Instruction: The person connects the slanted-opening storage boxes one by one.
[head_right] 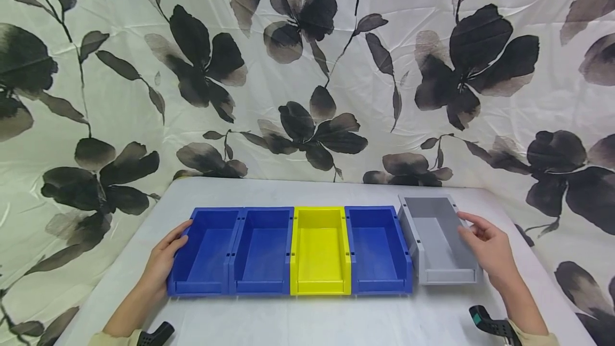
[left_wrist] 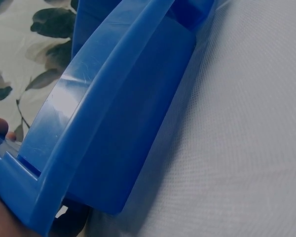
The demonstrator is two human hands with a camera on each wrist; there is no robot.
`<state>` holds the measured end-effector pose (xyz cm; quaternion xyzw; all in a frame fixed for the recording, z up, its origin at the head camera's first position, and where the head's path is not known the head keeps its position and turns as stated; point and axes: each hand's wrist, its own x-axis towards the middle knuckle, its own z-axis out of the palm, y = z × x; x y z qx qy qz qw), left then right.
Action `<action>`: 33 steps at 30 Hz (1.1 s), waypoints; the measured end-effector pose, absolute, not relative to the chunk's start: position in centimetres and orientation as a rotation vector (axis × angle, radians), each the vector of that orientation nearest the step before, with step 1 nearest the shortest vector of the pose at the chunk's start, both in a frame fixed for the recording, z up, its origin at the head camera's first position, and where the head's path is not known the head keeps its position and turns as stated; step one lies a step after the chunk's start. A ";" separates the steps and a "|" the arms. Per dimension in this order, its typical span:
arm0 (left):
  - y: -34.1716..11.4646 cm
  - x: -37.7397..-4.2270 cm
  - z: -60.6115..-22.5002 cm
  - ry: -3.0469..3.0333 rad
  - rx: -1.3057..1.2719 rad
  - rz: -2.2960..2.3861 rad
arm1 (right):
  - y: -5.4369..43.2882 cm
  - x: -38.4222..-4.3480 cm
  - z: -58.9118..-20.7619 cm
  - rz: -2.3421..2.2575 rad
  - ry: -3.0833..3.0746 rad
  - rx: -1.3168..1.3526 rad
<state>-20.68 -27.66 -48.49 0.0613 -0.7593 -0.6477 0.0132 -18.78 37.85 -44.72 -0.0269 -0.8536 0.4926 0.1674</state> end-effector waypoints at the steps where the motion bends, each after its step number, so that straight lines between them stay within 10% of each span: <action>1: -27.7 -20.7 -48.5 -2.367 0.196 -2.025 | 37.7 -18.8 -44.4 1.267 -2.490 -0.072; 33: -27.7 -20.8 -48.4 -2.386 0.224 -2.016 | 31.0 -21.6 -41.1 0.471 -2.955 0.287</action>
